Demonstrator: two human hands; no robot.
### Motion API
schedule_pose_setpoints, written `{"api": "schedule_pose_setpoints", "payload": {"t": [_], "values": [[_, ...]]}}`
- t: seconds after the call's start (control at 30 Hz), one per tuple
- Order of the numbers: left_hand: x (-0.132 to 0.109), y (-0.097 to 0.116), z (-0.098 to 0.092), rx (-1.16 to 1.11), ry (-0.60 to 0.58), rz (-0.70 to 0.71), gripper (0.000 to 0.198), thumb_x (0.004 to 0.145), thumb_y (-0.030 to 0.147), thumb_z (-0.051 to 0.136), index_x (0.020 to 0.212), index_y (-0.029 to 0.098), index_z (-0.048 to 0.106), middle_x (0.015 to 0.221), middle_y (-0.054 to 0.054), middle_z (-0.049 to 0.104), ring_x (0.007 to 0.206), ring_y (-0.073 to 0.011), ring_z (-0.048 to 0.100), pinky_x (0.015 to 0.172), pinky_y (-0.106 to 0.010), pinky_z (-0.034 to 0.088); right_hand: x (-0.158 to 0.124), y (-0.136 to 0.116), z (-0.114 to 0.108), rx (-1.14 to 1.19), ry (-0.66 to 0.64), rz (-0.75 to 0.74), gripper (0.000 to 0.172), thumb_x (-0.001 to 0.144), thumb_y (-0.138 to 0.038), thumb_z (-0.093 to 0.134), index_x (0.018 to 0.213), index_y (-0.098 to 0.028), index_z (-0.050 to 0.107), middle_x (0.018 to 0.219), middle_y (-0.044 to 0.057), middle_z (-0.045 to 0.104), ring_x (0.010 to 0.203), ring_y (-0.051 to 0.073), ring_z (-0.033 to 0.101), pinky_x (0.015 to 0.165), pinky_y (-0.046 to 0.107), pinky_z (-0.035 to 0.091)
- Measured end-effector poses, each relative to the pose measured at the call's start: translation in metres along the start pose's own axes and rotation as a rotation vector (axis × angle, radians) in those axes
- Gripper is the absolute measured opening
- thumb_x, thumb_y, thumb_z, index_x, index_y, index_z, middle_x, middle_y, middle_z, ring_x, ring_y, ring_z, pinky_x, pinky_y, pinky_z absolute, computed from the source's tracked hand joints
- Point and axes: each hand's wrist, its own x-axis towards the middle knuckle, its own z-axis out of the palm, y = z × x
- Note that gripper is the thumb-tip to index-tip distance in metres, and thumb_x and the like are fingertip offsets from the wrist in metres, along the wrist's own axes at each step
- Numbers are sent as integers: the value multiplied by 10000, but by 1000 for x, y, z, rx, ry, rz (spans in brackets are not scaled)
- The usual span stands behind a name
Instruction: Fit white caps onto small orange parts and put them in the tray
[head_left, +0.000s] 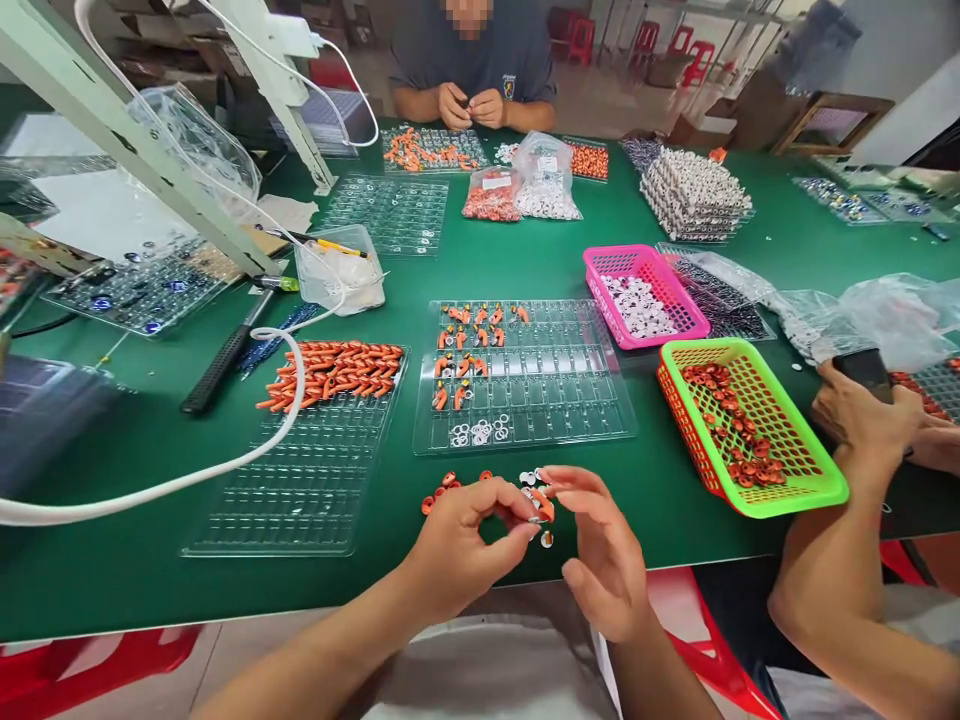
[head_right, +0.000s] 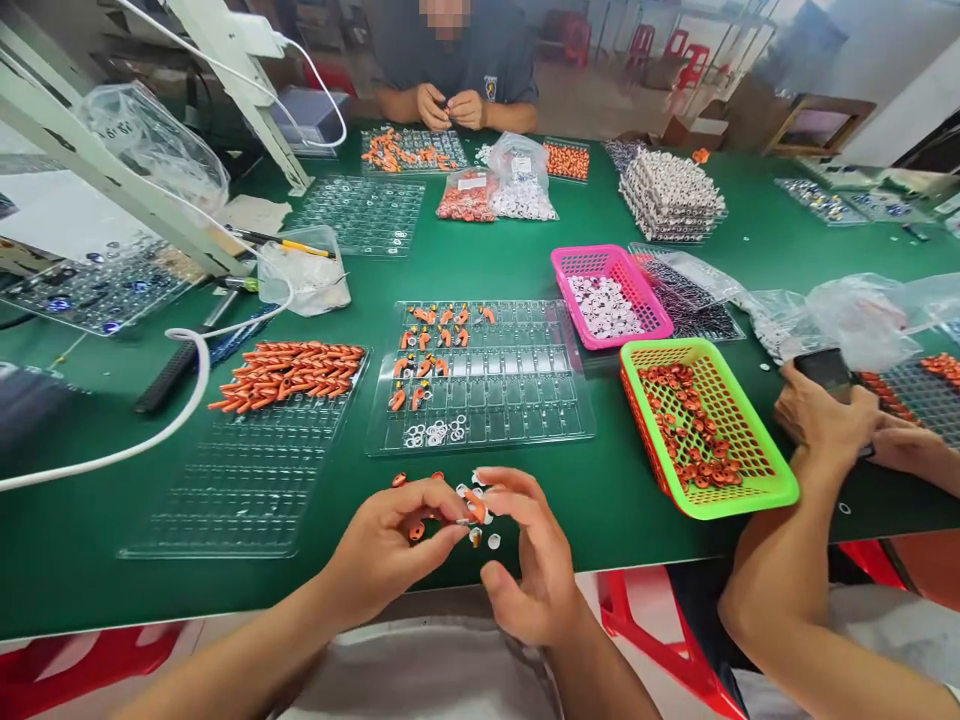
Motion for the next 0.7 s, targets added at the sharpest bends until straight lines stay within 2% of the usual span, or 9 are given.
{"api": "schedule_pose_setpoints", "payload": {"t": [0.07,0.13,0.2,0.3,0.43,0.53,0.7], "values": [[-2,6,-2,188,-29,173,96,805,100,617,795,181,667,770,-22,739,704,-133,674,713,-257,559,8,-6,-2,43,-117,40,446,919,-481,548,1310,-269,516,1343,137,547,1277,319,506,1022,542,470],[-3,8,-3,304,-29,302,116,831,92,604,823,191,663,770,-11,742,697,-128,674,742,-262,556,14,-8,-6,-7,-223,27,415,916,-388,590,1314,-286,528,1268,101,615,1211,277,561,1012,485,486],[-4,7,-4,387,3,379,126,857,86,595,865,197,655,792,-3,747,712,-123,680,817,-285,548,16,-7,-9,-78,-245,21,364,917,-271,601,1278,-295,560,1150,65,673,1095,229,622,947,410,523],[-5,0,-4,464,62,444,164,876,66,584,945,202,645,837,-3,747,744,-119,687,875,-295,531,13,-4,-9,-178,-176,37,317,909,-163,589,1204,-279,598,1057,48,686,981,195,649,847,344,546],[-5,-7,1,509,125,477,182,872,53,576,964,198,637,853,-19,744,785,-136,694,862,-295,532,7,-1,-1,-221,-49,31,308,882,-94,568,1143,-257,584,1029,55,685,963,196,649,846,352,540],[-6,-9,5,507,153,454,162,876,71,573,954,194,646,834,-25,745,766,-141,693,828,-288,542,6,0,5,-220,31,29,228,870,-74,552,1019,-245,578,963,47,683,889,181,652,753,315,544],[-7,-9,6,426,151,319,140,876,114,577,935,175,688,807,-39,753,722,-147,697,721,-256,563,7,2,8,-260,24,35,154,860,-85,541,906,-232,548,833,19,631,744,150,599,636,269,488]]}}
